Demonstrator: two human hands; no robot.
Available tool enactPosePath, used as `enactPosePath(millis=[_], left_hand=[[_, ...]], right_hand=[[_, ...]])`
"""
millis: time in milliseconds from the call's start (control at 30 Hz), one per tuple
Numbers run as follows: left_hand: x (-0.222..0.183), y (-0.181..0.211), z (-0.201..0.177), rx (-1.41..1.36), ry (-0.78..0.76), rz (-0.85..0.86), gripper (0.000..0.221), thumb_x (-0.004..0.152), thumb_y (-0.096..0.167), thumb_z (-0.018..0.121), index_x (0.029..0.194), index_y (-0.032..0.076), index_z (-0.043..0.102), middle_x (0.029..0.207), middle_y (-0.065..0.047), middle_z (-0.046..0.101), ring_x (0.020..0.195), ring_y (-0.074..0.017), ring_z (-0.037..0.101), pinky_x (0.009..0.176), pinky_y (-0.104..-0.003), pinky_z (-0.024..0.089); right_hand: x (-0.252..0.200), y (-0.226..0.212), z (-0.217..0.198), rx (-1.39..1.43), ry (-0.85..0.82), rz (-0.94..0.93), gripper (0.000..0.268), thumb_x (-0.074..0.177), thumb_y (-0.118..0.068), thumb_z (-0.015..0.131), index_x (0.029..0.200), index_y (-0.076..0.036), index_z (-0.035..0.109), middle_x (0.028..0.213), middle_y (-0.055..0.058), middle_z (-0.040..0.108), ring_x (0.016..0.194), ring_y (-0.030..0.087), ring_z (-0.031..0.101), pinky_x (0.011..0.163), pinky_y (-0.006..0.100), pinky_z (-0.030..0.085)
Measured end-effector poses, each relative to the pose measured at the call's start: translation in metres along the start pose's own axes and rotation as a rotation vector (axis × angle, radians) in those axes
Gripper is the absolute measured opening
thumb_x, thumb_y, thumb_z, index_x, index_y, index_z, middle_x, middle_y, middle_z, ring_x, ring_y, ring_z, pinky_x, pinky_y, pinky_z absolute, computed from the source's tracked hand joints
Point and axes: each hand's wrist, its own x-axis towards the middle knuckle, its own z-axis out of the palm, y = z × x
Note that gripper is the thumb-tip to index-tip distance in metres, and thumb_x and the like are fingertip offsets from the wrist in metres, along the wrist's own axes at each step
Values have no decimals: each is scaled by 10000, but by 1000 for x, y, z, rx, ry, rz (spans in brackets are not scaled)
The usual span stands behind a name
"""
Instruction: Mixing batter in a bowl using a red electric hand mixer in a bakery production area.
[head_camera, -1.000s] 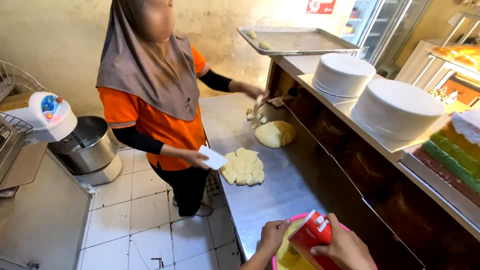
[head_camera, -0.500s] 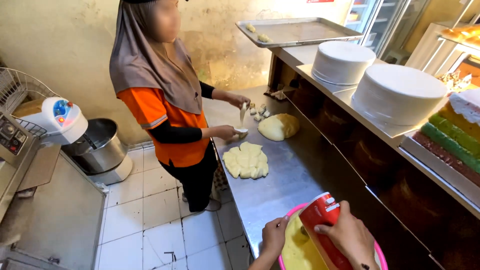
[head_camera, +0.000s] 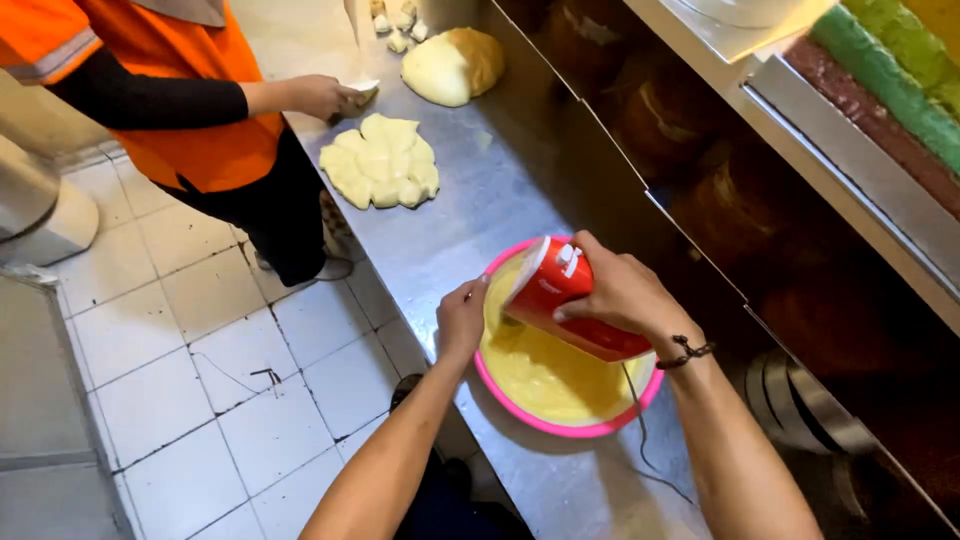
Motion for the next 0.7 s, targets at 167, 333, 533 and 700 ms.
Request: enactPosePath(millis=[167,333,533,700], left_hand=[[33,-29,13,41,-23,-49,475,982,614,516,1237,286,746,1163,-32,772,1244,-309,641,1050,-472,505],[38,-27,13,31,-36,-46,451,985,590,531,1231,285,753,1181,-40,771,1256,-318,636,1056,-475,500],[71,-65,42,87,154,245,412,960,460,554,1077,147,794,1013,-56,799,861,-263,744,753,-366,567],[106,-95,66,69,157,139,276,884,429,643,988,262,837,908,3,803,790,-223,720,729,-333,570]], right_hand=[[0,6,-5,-47,-38,-100,797,679,-296,901,1349,-264,473,1169,291,704,1145,511,651,961,593,504],[4,9,-1,-25,-47,-142,834,671,-301,909,1376,-263,464,1209,277,703,1174,516,636,1001,605,499],[5,16,15,57,92,-171,884,520,-186,946,1305,-304,557,1186,-37,770,1029,211,730,897,351,569],[31,35,30,-31,31,-196,1001,522,-266,983,1366,-413,465,1254,-151,767,1197,140,711,1033,332,537]])
